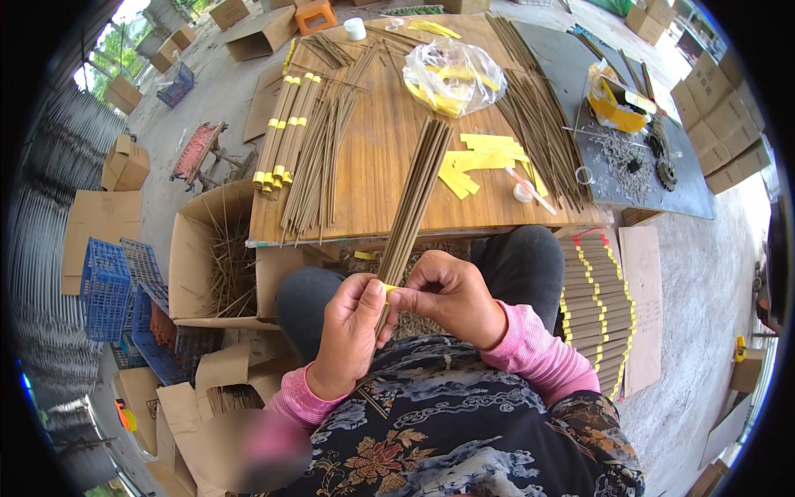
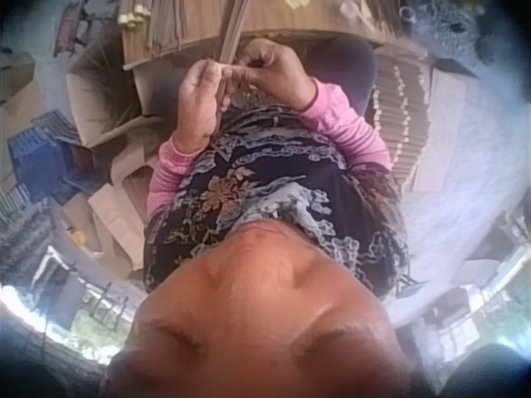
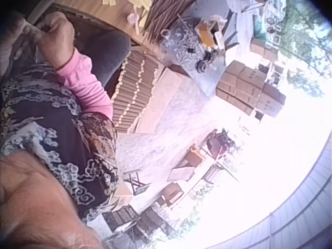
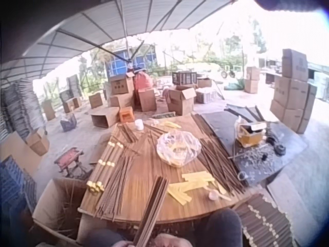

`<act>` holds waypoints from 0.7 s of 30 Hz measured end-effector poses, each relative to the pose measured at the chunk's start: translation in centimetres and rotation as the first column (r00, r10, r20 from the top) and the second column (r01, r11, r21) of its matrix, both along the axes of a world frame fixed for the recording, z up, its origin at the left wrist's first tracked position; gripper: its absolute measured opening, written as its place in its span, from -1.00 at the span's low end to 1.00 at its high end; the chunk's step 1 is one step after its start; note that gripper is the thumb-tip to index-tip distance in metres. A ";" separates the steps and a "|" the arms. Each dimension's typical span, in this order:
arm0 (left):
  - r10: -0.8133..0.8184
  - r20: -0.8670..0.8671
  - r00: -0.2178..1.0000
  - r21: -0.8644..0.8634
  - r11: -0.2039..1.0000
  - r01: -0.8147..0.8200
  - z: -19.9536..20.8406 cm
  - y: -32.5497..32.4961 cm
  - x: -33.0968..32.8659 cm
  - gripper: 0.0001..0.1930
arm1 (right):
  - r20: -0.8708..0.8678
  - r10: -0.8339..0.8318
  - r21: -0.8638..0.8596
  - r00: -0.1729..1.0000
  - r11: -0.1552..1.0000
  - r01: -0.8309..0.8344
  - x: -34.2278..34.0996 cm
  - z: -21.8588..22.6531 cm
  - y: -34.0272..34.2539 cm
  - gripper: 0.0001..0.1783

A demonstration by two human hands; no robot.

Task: The person gathers thin wooden sticks into bundles, aligns them, and secures them with yellow paper strips. They apply glue to the paper ends using a small stick and wrap the paper around the bundle to hold it together.

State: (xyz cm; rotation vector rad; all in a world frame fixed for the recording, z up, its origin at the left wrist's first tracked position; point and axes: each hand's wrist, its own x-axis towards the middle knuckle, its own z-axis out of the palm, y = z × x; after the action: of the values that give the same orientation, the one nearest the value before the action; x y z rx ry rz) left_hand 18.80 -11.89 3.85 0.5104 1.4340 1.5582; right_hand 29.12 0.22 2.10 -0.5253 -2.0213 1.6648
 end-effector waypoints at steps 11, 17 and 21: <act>-0.005 -0.376 0.927 0.080 0.996 0.038 -0.4 0.0 0.6 -0.68 | -0.005 -0.069 0.178 0.998 0.982 0.069 0.4 1.5 -1.0 -0.80; -0.045 -0.266 0.963 0.105 0.992 0.076 0.0 -0.1 0.7 -0.54 | -0.011 0.094 -0.026 0.996 0.995 -0.094 1.0 1.2 -0.9 -0.81; -0.150 -0.216 0.965 0.137 0.974 0.182 -0.1 -0.2 0.3 -0.39 | -0.170 0.206 -0.258 0.964 0.934 -0.245 1.0 -0.8 -0.9 -0.78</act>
State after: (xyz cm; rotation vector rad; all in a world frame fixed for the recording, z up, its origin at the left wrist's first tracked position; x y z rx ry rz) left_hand 19.07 -12.12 3.75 0.8850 1.3862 1.5227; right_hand 30.14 -0.63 1.25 -0.2619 -1.8128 2.0799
